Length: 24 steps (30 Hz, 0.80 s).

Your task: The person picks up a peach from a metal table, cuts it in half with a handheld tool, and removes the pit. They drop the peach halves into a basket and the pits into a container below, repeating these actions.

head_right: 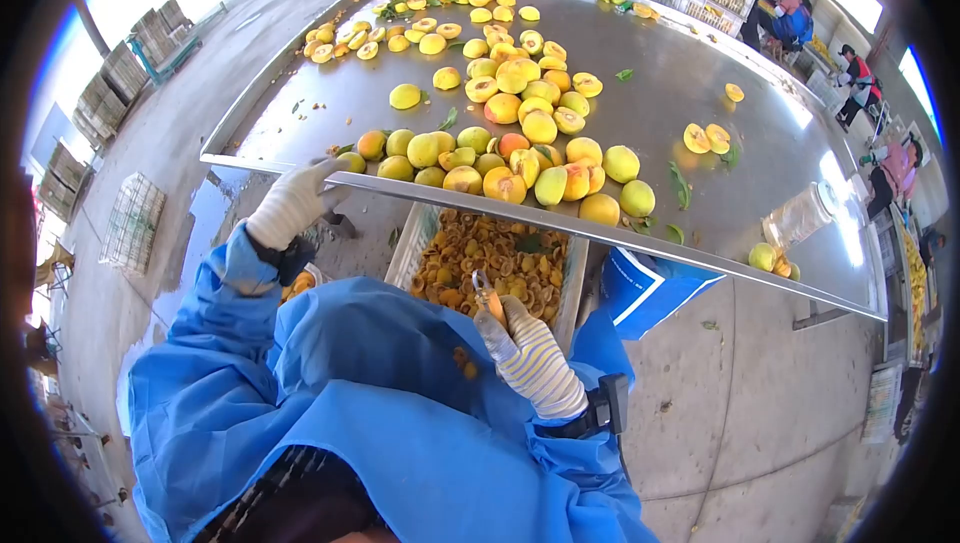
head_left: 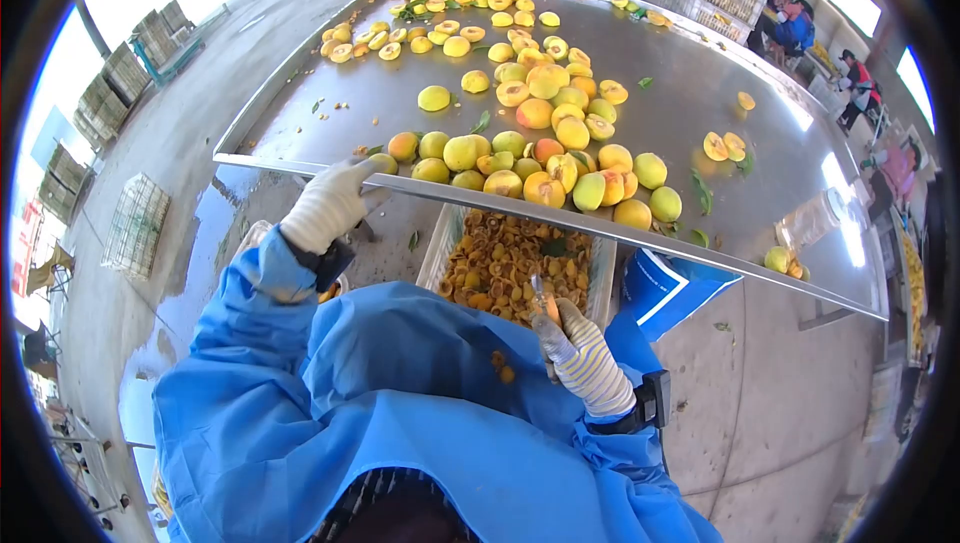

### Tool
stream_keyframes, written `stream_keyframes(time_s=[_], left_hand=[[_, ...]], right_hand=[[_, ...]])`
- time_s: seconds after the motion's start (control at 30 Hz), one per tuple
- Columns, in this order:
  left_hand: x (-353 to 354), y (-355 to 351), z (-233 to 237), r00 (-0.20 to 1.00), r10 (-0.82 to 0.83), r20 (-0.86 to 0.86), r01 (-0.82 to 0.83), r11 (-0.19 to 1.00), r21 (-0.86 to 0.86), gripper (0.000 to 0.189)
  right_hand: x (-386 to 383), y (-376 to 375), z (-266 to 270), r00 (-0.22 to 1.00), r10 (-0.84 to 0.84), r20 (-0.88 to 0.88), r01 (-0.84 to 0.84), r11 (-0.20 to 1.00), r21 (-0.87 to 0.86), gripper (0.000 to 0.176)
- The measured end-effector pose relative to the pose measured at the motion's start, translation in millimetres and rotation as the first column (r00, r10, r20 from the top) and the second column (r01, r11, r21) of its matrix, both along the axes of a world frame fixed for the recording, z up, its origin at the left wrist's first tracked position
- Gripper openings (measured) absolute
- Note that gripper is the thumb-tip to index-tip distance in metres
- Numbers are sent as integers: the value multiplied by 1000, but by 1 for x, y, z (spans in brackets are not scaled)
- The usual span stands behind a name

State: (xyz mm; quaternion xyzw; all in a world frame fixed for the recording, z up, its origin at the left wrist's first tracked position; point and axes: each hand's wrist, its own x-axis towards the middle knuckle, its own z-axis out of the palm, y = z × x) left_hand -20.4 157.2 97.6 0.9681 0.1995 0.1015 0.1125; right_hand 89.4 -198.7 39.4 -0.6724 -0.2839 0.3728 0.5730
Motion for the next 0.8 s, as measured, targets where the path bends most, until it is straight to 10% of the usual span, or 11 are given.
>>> stream_keyframes(time_s=[0.13,0.33,0.63,0.7,0.8], left_hand=[[147,16,-23,922,-339,185,345,939,1,39],[304,-4,-60,942,-259,-212,280,957,77,75],[307,1,-57,950,-217,-224,187,971,-150,74],[296,32,-80,963,-260,75,270,924,-270,71],[228,15,-32,980,26,199,193,159,-968,54]], right_hand=[[6,2,1,995,36,90,-30,997,-68,40],[6,-2,18,996,-1,-91,-6,997,-79,30],[3,-3,19,991,42,-131,-41,999,9,28],[2,-2,28,988,17,-156,-27,997,-68,30],[-4,-2,24,989,-22,-146,16,999,-44,33]])
